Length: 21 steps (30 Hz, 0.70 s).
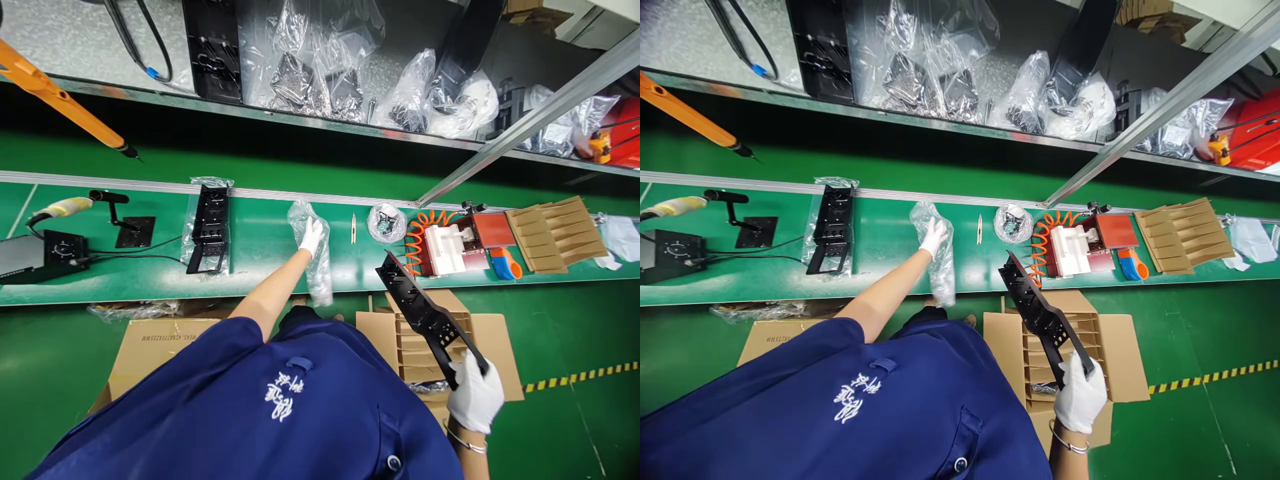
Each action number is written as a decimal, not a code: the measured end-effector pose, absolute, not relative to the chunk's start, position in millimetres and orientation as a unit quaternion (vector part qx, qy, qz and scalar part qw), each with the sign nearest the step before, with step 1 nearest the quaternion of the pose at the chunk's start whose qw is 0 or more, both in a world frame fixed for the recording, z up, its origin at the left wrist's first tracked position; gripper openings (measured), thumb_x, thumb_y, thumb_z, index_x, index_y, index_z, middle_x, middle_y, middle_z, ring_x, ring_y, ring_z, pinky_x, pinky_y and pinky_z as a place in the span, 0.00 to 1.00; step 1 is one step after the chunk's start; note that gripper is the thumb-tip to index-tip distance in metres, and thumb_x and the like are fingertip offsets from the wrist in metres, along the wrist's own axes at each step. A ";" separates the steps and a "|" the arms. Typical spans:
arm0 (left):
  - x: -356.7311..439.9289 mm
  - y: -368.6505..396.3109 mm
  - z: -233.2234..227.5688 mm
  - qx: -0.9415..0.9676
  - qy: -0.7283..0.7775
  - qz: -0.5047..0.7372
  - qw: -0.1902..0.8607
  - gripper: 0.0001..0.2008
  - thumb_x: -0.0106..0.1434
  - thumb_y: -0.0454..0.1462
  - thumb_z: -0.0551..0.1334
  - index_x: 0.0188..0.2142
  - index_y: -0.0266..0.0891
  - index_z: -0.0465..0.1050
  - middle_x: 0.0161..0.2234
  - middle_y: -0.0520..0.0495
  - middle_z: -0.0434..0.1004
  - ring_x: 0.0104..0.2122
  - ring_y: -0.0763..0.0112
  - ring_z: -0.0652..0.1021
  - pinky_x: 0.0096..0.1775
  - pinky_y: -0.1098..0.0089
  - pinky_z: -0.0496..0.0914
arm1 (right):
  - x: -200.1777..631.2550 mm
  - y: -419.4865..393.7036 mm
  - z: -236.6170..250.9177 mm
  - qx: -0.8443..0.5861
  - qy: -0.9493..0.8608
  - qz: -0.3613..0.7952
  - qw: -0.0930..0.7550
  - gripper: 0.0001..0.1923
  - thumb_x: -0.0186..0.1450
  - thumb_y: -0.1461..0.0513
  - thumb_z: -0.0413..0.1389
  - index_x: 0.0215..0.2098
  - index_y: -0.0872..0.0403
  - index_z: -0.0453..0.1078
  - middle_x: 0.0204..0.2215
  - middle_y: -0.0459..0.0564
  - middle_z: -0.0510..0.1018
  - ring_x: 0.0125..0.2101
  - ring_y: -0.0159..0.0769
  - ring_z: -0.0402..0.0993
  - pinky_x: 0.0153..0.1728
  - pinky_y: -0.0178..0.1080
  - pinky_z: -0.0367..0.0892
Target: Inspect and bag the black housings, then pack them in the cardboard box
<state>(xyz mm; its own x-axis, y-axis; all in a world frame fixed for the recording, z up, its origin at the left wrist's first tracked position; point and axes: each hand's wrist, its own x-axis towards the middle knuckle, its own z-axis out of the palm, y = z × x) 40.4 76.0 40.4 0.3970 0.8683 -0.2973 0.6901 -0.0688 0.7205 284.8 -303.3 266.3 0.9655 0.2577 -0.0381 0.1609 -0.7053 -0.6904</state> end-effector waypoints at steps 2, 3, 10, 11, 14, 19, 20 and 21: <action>28.7 72.0 46.5 0.739 0.528 0.097 0.407 0.28 0.76 0.45 0.54 0.71 0.42 0.56 0.73 0.37 0.54 0.68 0.56 0.65 0.66 0.54 0.63 | 281.3 -297.8 269.6 -0.920 -0.085 0.069 0.377 0.26 0.51 0.39 0.59 0.30 0.52 0.69 0.20 0.47 0.73 0.23 0.39 0.68 0.26 0.41 0.65; 19.9 64.0 47.6 0.751 0.518 0.082 0.401 0.29 0.76 0.44 0.54 0.72 0.42 0.54 0.74 0.39 0.53 0.70 0.58 0.62 0.68 0.58 0.60 | 278.2 -294.6 271.1 -0.918 -0.079 0.073 0.381 0.27 0.50 0.38 0.59 0.29 0.52 0.69 0.20 0.47 0.73 0.23 0.38 0.67 0.25 0.41 0.64; 0.6 25.9 37.8 0.792 0.514 -0.032 0.330 0.31 0.73 0.42 0.55 0.71 0.29 0.57 0.73 0.28 0.51 0.72 0.42 0.54 0.69 0.46 0.53 | 260.0 -285.9 273.8 -0.908 -0.070 0.078 0.405 0.28 0.48 0.37 0.59 0.28 0.52 0.68 0.18 0.45 0.70 0.22 0.36 0.64 0.26 0.40 0.62; 10.6 30.8 38.3 0.797 0.511 -0.035 0.319 0.30 0.74 0.42 0.52 0.71 0.29 0.56 0.73 0.27 0.51 0.72 0.43 0.54 0.69 0.46 0.53 | 260.2 -287.4 274.1 -0.910 -0.069 0.069 0.403 0.28 0.48 0.37 0.59 0.28 0.52 0.68 0.17 0.45 0.70 0.23 0.36 0.64 0.26 0.40 0.62; 58.5 42.9 42.7 0.827 0.462 -0.044 0.318 0.25 0.75 0.43 0.50 0.68 0.37 0.63 0.69 0.34 0.63 0.68 0.51 0.64 0.67 0.55 0.59 | 263.6 -294.4 275.2 -0.917 -0.067 0.042 0.390 0.28 0.49 0.36 0.59 0.27 0.52 0.67 0.16 0.44 0.68 0.22 0.35 0.63 0.25 0.40 0.61; 155.6 26.9 46.3 0.843 0.410 -0.072 0.341 0.25 0.71 0.51 0.58 0.61 0.40 0.71 0.61 0.35 0.73 0.59 0.50 0.75 0.58 0.58 0.69 | 267.5 -311.3 274.5 -0.917 -0.031 0.032 0.395 0.28 0.50 0.37 0.59 0.28 0.53 0.69 0.17 0.43 0.69 0.21 0.34 0.62 0.24 0.39 0.61; 170.3 22.7 45.1 0.838 0.417 -0.080 0.343 0.28 0.70 0.53 0.60 0.61 0.38 0.70 0.60 0.33 0.73 0.58 0.49 0.75 0.56 0.56 0.70 | 267.5 -315.2 274.1 -0.916 -0.028 0.030 0.398 0.28 0.51 0.37 0.59 0.28 0.53 0.68 0.17 0.43 0.70 0.21 0.34 0.62 0.24 0.39 0.60; 181.9 19.7 43.4 0.830 0.428 -0.091 0.345 0.30 0.69 0.54 0.61 0.61 0.36 0.69 0.60 0.31 0.73 0.57 0.48 0.76 0.55 0.54 0.71 | 267.6 -319.1 273.4 -0.914 -0.026 0.026 0.404 0.27 0.52 0.38 0.59 0.28 0.53 0.68 0.17 0.43 0.70 0.20 0.33 0.62 0.24 0.39 0.60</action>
<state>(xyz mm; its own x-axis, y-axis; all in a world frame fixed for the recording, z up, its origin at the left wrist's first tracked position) 181.9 19.7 43.4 0.6167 0.6483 -0.4465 0.7740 -0.3956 0.4945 267.6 -319.1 273.4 0.9973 0.0688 -0.0266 0.0267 -0.6727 -0.7394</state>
